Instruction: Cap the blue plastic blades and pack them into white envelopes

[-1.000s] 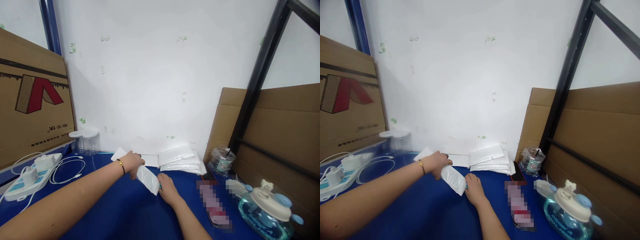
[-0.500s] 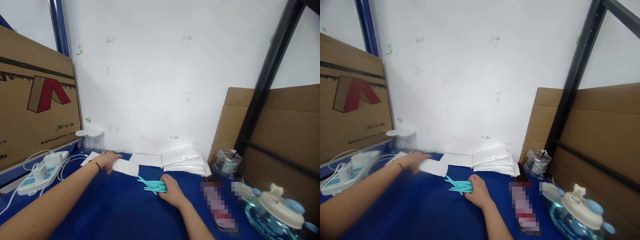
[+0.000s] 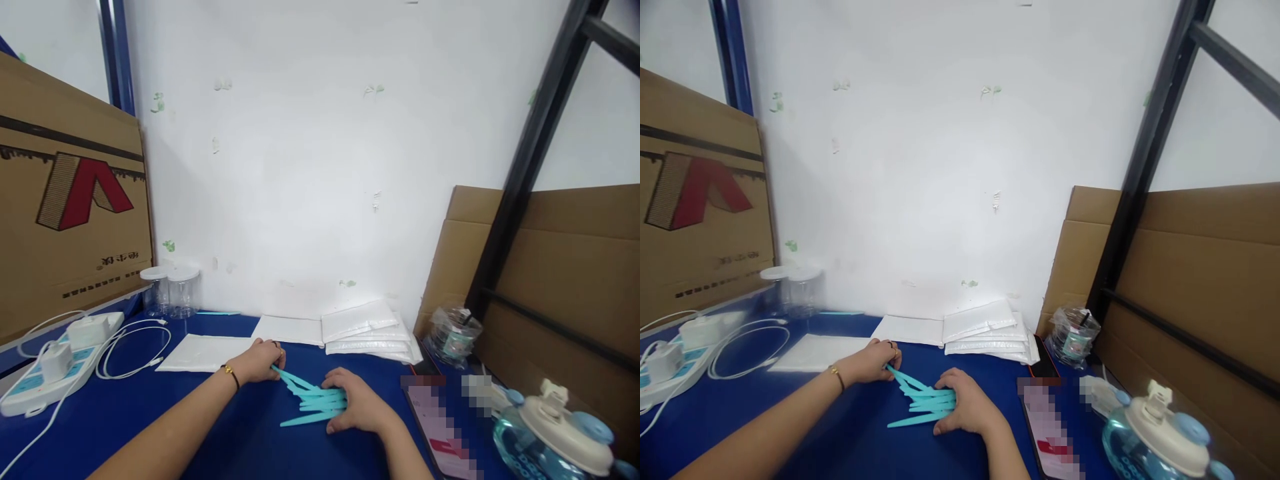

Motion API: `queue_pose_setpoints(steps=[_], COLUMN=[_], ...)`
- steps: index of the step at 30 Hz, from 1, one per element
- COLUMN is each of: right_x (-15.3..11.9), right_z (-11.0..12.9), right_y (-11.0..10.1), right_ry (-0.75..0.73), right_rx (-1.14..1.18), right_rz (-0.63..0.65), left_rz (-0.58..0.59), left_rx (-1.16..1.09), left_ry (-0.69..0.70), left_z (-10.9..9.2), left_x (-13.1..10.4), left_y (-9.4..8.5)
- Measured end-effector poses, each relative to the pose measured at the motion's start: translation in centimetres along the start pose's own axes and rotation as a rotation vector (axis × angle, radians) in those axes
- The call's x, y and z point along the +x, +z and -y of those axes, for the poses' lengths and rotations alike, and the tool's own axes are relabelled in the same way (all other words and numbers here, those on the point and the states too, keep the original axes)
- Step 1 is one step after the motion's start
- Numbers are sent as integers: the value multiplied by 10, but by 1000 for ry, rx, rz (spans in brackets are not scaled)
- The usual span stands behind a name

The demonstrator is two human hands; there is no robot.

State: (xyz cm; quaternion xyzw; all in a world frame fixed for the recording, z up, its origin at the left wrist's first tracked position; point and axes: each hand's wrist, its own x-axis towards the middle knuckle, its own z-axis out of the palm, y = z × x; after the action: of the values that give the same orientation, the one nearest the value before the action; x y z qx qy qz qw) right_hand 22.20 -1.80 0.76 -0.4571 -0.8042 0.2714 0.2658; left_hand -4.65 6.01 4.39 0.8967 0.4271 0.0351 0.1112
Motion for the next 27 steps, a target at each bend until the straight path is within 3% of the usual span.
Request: queue_pose_setpoints(steps=[5, 12, 19, 27], right_x=[2, 13, 17, 22], right_z=[-2, -8, -8, -8], right_y=[-9, -6, 2, 2], right_ry=[25, 57, 58, 105], right_rx=[41, 49, 5, 36], right_rz=[-65, -352, -372, -385], left_rz=[16, -74, -205, -258], left_rx=[-88, -192, -291, -288], left_ry=[-23, -36, -52, -37], left_z=[1, 11, 26, 23], left_x=[7, 10, 0, 10], left_y=[5, 7, 1, 15])
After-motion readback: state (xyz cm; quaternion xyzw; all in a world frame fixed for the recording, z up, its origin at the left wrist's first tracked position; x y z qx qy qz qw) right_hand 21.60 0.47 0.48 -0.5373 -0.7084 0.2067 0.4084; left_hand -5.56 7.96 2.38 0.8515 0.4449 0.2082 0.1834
